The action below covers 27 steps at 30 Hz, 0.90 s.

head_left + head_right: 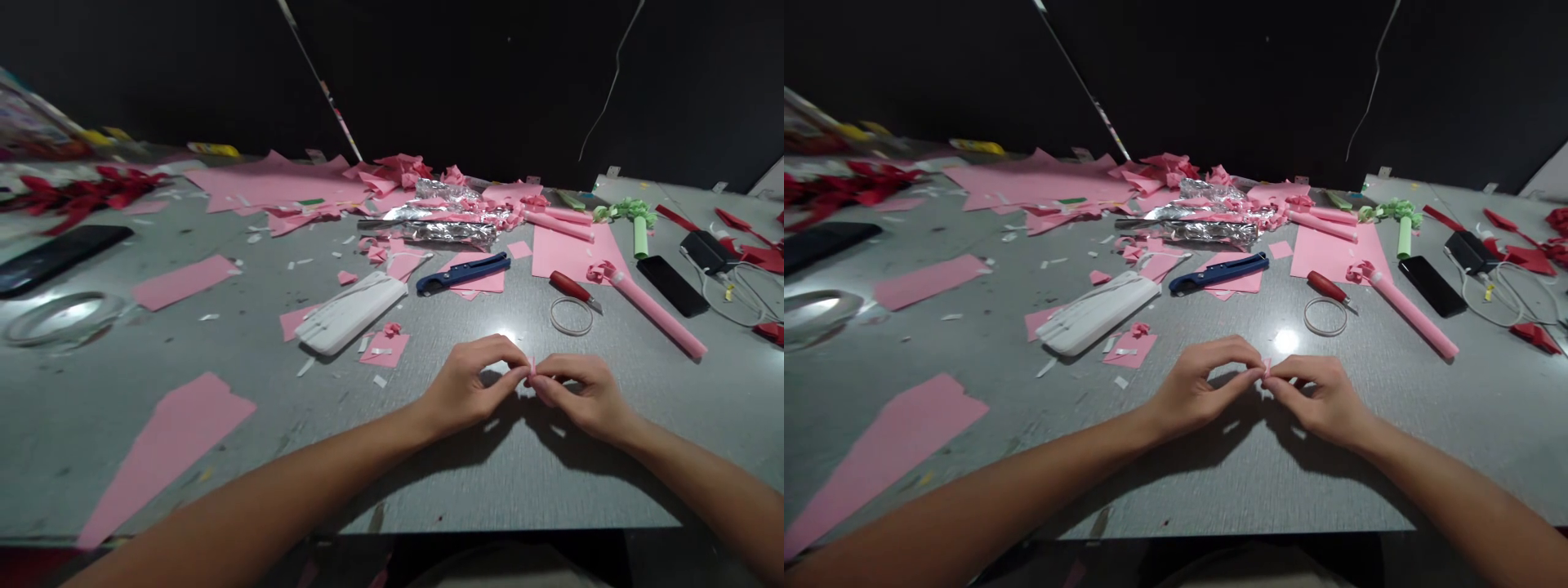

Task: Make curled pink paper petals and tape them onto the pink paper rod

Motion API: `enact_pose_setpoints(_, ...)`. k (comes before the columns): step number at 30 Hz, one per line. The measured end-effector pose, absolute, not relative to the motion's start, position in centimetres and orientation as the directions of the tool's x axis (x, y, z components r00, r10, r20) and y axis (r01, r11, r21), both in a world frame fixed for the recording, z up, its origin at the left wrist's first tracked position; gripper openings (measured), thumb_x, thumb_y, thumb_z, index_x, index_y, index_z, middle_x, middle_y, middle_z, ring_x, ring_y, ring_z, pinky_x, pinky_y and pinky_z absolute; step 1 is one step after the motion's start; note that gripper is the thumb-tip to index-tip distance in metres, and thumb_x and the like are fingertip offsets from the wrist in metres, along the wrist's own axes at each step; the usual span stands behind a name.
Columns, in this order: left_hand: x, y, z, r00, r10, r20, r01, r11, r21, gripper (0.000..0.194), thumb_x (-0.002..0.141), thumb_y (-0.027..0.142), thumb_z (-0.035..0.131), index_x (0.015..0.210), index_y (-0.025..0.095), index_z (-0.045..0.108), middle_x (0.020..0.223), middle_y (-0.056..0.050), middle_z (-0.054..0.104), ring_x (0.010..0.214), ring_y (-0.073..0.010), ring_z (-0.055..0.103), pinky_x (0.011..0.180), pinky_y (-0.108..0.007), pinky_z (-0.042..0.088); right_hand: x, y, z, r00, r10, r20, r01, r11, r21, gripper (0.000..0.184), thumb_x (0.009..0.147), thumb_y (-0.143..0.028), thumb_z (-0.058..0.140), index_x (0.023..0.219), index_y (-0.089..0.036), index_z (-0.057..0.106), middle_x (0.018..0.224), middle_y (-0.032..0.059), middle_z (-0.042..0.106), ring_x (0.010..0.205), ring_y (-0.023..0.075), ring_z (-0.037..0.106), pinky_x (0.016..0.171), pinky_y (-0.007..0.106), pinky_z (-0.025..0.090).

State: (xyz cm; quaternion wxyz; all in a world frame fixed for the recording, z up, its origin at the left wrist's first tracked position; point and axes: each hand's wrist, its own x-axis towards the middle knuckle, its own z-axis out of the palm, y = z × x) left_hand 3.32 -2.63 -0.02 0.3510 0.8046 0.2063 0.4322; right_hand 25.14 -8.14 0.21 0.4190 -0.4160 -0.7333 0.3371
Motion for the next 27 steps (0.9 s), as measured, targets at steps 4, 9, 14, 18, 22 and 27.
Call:
enact_pose_setpoints(4,3.2,-2.5,-0.4,0.564,0.573,0.595,0.042,-0.739,0.673,0.006,0.101,0.013,0.069,0.099,0.017,0.073,0.091,-0.005,0.077,0.083,-0.0181,0.071,0.078,-0.03,0.055,25.2,-8.0,0.2,-0.34,0.9,0.273,0.32,0.384,-0.866,0.022,0.107,-0.029,0.066,0.095,-0.018,0.081,0.078,0.0038,0.075,0.066,0.0154,0.065,0.064,0.027,0.049)
enact_pose_setpoints(9,3.1,-2.5,-0.7,0.578,0.518,0.631,0.103,-0.813,0.573,0.002,0.102,0.017,0.071,0.103,0.017,0.072,0.095,-0.005,0.077,0.086,-0.0204,0.071,0.08,-0.033,0.054,25.3,-7.8,-0.4,-0.343,0.914,0.215,0.243,0.308,-0.92,0.02,0.104,-0.032,0.07,0.099,-0.017,0.081,0.078,0.0034,0.072,0.06,0.0128,0.058,0.056,0.025,0.045)
enact_pose_setpoints(14,3.0,-2.1,-1.0,0.57,0.426,0.703,0.162,-0.896,0.413,0.006,0.105,0.019,0.069,0.107,0.019,0.075,0.096,-0.005,0.077,0.083,-0.0198,0.069,0.074,-0.033,0.049,25.5,-7.6,-0.6,-0.361,0.931,0.055,0.103,0.099,-0.99,0.028,0.104,-0.041,0.072,0.094,-0.015,0.078,0.07,-0.0001,0.063,0.055,0.0108,0.053,0.052,0.023,0.041)
enact_pose_setpoints(18,2.9,-2.1,-1.1,0.58,0.361,0.73,0.206,-0.932,0.298,0.007,0.104,0.015,0.065,0.105,0.017,0.072,0.093,-0.004,0.077,0.08,-0.02,0.068,0.074,-0.035,0.047,25.3,-7.5,-0.6,-0.333,0.941,0.053,0.128,0.101,-0.987,0.032,0.104,-0.042,0.071,0.087,-0.015,0.076,0.064,-0.0014,0.059,0.054,0.0109,0.051,0.052,0.024,0.04)
enact_pose_setpoints(22,2.9,-2.3,-1.1,0.609,0.304,0.733,0.243,-0.951,0.193,0.009,0.102,0.011,0.063,0.106,0.015,0.069,0.092,-0.004,0.076,0.079,-0.0203,0.068,0.078,-0.038,0.047,25.0,-7.5,-0.6,-0.316,0.948,0.03,0.142,0.079,-0.987,0.034,0.102,-0.042,0.071,0.083,-0.015,0.075,0.062,-0.0018,0.058,0.053,0.0111,0.05,0.052,0.024,0.039)
enact_pose_setpoints(27,2.8,-2.1,-1.2,0.614,0.331,0.716,0.227,-0.944,0.241,0.01,0.103,0.011,0.062,0.108,0.017,0.069,0.093,-0.004,0.077,0.08,-0.0206,0.069,0.078,-0.037,0.049,24.9,-7.5,-0.7,-0.307,0.952,-0.006,0.138,0.038,-0.99,0.035,0.1,-0.044,0.071,0.082,-0.015,0.075,0.059,-0.0024,0.056,0.051,0.0107,0.049,0.052,0.024,0.039)
